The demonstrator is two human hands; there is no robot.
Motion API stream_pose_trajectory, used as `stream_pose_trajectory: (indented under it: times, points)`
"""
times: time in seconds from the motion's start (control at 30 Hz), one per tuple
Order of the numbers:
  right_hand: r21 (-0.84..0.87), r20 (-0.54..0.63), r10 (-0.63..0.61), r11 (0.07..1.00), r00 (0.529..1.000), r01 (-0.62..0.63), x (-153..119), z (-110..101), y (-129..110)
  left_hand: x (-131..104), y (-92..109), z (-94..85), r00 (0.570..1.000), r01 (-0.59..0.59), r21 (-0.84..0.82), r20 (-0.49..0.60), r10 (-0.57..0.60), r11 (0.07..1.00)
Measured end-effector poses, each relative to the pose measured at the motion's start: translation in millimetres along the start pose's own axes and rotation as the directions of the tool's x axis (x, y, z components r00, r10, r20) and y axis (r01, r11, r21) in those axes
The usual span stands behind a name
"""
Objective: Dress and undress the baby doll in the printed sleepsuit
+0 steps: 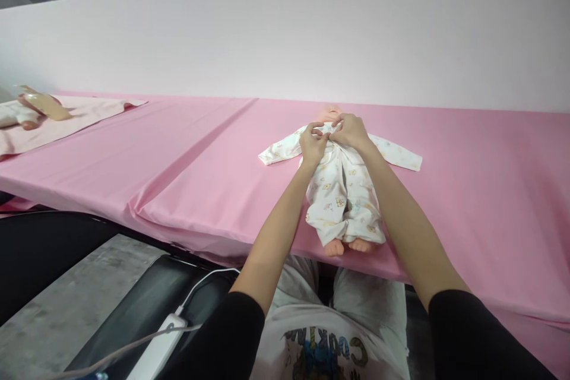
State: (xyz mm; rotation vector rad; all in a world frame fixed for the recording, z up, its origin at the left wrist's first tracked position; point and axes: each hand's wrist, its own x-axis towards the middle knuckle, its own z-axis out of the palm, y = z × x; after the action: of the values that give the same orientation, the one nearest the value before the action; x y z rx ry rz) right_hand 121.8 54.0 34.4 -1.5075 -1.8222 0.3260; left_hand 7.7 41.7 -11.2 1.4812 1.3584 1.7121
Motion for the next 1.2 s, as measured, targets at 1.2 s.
stream_pose_trajectory:
  times: [1.2]
  points:
    - [-0.287,-0.217,-0.339,0.918,0.915,0.272,-59.3,29.7,19.0,-32.9,-2.5,-21.5,0.884,-0.442,0.299,0.306,0.354,0.846]
